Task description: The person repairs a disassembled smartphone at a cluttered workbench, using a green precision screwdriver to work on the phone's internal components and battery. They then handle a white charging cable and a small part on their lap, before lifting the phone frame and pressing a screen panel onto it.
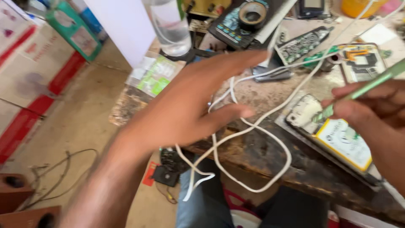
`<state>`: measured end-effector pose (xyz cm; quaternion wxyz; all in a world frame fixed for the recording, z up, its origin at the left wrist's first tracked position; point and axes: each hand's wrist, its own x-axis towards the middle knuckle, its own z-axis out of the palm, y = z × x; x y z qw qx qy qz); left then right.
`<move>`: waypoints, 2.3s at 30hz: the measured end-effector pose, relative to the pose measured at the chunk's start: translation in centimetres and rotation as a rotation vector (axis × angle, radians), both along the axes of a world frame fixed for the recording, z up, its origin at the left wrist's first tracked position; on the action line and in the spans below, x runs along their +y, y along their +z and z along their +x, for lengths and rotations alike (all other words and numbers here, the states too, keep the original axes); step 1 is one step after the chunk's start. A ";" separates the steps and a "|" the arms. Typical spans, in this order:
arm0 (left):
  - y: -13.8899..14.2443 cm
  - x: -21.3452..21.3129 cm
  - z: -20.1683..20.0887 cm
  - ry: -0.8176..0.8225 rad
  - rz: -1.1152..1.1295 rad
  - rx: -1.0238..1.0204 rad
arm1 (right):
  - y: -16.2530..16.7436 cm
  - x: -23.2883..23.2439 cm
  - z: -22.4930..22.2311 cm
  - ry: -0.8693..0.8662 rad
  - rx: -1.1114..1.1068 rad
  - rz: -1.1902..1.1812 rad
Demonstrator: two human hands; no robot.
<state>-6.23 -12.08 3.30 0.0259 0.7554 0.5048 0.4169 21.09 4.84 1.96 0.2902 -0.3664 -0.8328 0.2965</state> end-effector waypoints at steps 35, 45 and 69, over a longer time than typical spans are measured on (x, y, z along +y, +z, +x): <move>-13.3 -15.8 1.9 0.725 -0.019 -0.153 | -8.6 -13.7 -11.4 0.636 0.534 -0.154; -12.7 -15.6 2.2 0.671 -0.015 -0.033 | -8.3 -13.5 -11.8 0.630 0.495 0.032; -12.7 -16.4 1.1 0.652 -0.033 0.041 | -6.6 -13.4 -10.7 0.459 0.361 0.069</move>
